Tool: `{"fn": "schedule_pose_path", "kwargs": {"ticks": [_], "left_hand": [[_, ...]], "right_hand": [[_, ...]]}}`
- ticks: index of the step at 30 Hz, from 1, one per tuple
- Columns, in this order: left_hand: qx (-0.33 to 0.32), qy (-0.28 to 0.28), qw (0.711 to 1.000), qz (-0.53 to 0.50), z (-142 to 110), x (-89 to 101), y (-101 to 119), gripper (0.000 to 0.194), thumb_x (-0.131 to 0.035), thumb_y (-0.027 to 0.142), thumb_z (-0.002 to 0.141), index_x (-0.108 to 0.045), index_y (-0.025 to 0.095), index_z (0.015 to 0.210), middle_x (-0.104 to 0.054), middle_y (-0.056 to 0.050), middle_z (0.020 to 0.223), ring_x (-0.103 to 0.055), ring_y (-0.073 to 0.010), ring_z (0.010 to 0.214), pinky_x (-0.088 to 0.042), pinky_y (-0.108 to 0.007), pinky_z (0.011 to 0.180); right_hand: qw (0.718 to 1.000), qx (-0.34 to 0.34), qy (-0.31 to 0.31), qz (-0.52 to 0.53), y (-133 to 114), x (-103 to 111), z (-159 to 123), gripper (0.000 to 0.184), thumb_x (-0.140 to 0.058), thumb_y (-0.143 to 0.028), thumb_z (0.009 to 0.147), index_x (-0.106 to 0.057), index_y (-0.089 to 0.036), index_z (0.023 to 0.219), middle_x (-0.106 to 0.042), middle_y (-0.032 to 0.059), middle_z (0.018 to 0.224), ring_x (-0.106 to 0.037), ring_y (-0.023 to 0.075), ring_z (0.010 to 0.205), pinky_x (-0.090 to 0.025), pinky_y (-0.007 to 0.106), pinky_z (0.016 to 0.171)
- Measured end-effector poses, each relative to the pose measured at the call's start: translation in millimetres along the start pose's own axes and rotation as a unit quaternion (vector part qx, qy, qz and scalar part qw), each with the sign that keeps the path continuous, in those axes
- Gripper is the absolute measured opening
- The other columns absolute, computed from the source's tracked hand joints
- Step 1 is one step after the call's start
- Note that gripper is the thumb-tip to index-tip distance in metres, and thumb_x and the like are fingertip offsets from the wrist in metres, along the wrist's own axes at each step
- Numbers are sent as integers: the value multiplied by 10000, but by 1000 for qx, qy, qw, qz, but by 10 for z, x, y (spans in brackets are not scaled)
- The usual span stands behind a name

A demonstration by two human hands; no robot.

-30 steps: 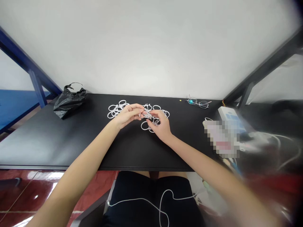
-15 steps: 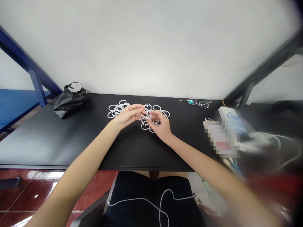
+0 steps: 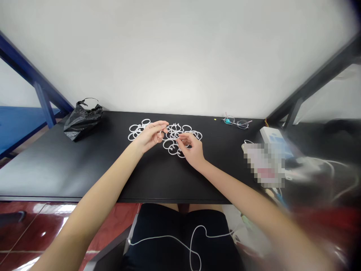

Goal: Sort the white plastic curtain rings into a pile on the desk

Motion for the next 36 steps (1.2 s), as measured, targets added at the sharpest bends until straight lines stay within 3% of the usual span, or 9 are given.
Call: {"fn": "schedule_pose_path", "kwargs": {"ticks": [7, 12, 16, 19, 23, 25, 29, 32, 36], "left_hand": [[5, -28, 1000, 6, -15, -114, -24, 191, -768, 175, 709, -687, 144, 879, -639, 24, 639, -505, -31, 433, -399, -126, 378], [16, -30, 999, 6, -7, -136, -75, 166, -744, 165, 731, -684, 145, 885, -635, 23, 634, -512, -36, 436, -406, -134, 389], [28, -37, 999, -6, 14, -122, -139, 169, -731, 169, 748, -681, 147, 908, -634, 19, 653, -534, -38, 477, -411, -127, 417], [36, -47, 998, -2, 29, -130, -183, 189, -737, 188, 743, -678, 147, 918, -623, 19, 652, -546, -46, 502, -411, -130, 429], [-14, -36, 996, 85, 21, -143, -120, 219, -701, 305, 786, -670, 154, 942, -636, -5, 698, -607, -102, 608, -463, -175, 491], [-82, -11, 977, 198, -27, -161, -13, 267, -629, 405, 843, -668, 155, 926, -645, -29, 732, -628, -143, 686, -480, -207, 533], [-220, 17, 879, 422, -218, -329, 171, 312, -563, 463, 881, -660, 174, 945, -628, -24, 737, -567, -139, 631, -427, -228, 568], [-273, 20, 829, 487, -309, -411, 222, 271, -596, 438, 857, -643, 189, 953, -603, -14, 719, -518, -138, 600, -408, -243, 599], [-303, 37, 798, 519, -324, -399, 282, 245, -610, 431, 837, -641, 194, 886, -607, -36, 757, -532, -168, 679, -419, -266, 656]], "right_hand": [[999, 4, -36, 20, -61, -76, -11, 279, -724, -343, 779, -637, -240, 1023, -723, 29, 898, -679, 152, 666, -584, 317, 651], [999, 26, -19, -2, -78, -43, -3, 114, -659, -318, 844, -683, -241, 925, -711, 25, 855, -671, 155, 706, -578, 304, 631], [999, 25, -21, -8, -51, -40, 12, 130, -653, -340, 847, -687, -242, 926, -707, 39, 931, -672, 158, 724, -585, 299, 609], [1000, 12, -20, 0, 1, -39, 10, 109, -661, -330, 846, -694, -241, 901, -725, 25, 869, -698, 171, 747, -606, 321, 684], [1000, 1, -16, 20, 37, -28, 7, 95, -674, -319, 843, -707, -234, 870, -742, 20, 845, -717, 181, 754, -614, 352, 765], [1000, -2, -11, 25, 34, -13, 12, 103, -678, -330, 840, -713, -235, 860, -746, 23, 849, -719, 188, 760, -617, 359, 771], [999, -17, -11, 37, 30, -11, 17, 134, -696, -363, 827, -720, -233, 853, -750, 26, 840, -723, 194, 746, -624, 363, 763], [998, -23, -20, 50, 23, -35, 6, 145, -702, -371, 823, -723, -231, 854, -750, 25, 837, -728, 196, 741, -626, 359, 754], [997, -32, -27, 67, 38, -69, -14, 136, -697, -370, 825, -720, -237, 841, -746, 21, 828, -726, 192, 728, -627, 359, 744]]}}
Point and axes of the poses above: each hand's wrist, its own z-axis towards the middle knuckle, its own x-axis out of the back of the hand, y = z × x, the point moved 10 cm from there along z, towards the middle knuckle
